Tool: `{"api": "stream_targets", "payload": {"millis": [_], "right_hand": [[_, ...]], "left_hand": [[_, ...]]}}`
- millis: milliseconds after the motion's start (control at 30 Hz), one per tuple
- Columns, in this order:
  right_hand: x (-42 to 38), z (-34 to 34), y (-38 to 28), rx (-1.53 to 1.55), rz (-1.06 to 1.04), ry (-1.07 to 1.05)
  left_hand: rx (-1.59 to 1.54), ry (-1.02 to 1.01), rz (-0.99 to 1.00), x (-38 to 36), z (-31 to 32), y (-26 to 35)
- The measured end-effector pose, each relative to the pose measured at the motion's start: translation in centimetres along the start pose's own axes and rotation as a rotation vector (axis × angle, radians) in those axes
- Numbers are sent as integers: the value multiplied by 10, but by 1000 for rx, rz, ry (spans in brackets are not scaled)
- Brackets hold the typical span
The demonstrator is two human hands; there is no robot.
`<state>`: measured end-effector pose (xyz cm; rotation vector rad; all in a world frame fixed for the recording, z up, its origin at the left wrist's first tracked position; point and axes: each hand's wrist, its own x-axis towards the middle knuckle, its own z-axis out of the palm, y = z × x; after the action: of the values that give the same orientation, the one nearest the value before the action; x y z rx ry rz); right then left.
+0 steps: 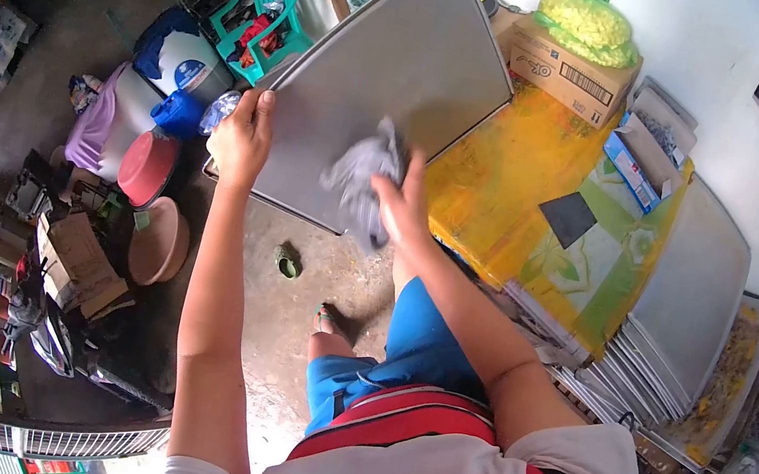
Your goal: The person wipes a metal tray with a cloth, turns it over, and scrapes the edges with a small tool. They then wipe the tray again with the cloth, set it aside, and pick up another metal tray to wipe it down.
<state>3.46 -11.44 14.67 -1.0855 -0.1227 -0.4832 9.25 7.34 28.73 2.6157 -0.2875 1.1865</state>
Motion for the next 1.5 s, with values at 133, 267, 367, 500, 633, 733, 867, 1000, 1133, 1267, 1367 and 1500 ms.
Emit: {"api": "stream_targets", "payload": {"millis": [133, 267, 367, 500, 633, 733, 867, 1000, 1133, 1267, 1367, 1500], "right_hand": [[37, 43, -57, -559, -446, -44], [73, 70, -22, -1137, -577, -334], [116, 70, -13, -1108, -726, 45], [193, 32, -42, -914, -431, 392], [225, -33, -39, -839, -196, 537], [236, -106, 36, -731, -35, 564], [201, -133, 77, -216, 144, 683], [170, -101, 52, -127, 210, 766], [156, -69, 50, 169, 252, 612], [115, 1, 64, 319, 293, 486], [52, 41, 62, 84, 388, 398], [-48, 79, 119, -193, 713, 97]], "left_hand": [[41, -18, 1, -2, -3, 8], [114, 116, 117, -8, -6, 17], [132, 61, 51, -11, -12, 21], [88, 129, 8, -24, -9, 11], [87, 134, -28, -32, -12, 9], [108, 112, -19, -27, -20, 12], [106, 44, 22, -17, -32, 20], [129, 97, 60, 1, -50, 22], [110, 7, -186, 27, -86, 33], [51, 92, -326, 45, -87, 35], [43, 117, -419, 53, -85, 37], [78, 142, -434, 53, -65, 34]]}}
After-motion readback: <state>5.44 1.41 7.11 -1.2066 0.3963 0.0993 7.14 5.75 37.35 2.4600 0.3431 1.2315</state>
